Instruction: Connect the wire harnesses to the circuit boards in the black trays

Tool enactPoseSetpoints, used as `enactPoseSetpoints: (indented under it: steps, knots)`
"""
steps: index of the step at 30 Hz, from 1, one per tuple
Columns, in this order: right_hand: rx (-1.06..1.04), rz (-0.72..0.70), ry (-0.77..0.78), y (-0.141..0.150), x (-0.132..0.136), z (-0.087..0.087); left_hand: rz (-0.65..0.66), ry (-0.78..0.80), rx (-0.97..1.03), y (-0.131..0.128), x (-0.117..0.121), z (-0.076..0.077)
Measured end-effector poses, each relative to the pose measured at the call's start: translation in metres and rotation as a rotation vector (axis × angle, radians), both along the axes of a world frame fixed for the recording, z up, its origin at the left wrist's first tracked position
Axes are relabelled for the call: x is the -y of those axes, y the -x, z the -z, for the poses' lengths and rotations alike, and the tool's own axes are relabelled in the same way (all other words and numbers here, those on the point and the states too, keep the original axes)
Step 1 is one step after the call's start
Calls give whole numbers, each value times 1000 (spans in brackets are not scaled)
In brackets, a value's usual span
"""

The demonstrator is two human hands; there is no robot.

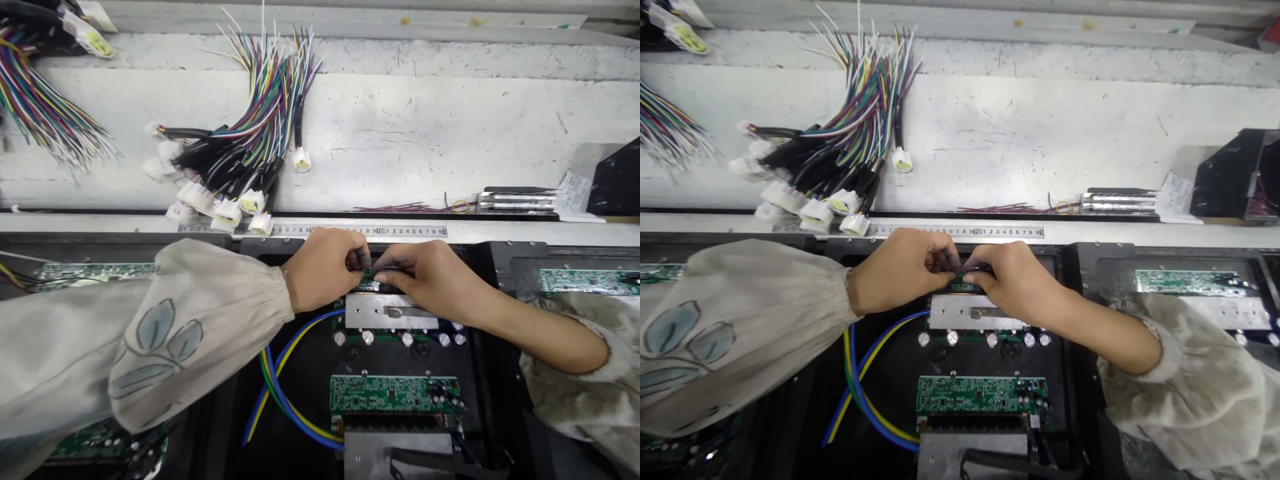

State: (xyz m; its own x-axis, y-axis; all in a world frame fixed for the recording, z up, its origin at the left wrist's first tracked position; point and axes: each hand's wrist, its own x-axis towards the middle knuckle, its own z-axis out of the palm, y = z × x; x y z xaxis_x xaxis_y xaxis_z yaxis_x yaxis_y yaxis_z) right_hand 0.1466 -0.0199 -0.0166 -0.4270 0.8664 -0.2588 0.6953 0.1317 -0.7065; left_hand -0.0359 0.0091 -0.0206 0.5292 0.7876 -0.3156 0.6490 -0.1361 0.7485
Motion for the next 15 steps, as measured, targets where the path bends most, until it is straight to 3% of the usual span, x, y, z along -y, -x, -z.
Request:
enactPoseSetpoints:
  steps: [8,15]
  knots:
    - [-43,50,126,-1,-3,0,48,-56,-46,-2,3,-2]
    - [-142,-132,216,-7,-12,-2,60,-27,-30,-2,3,2]
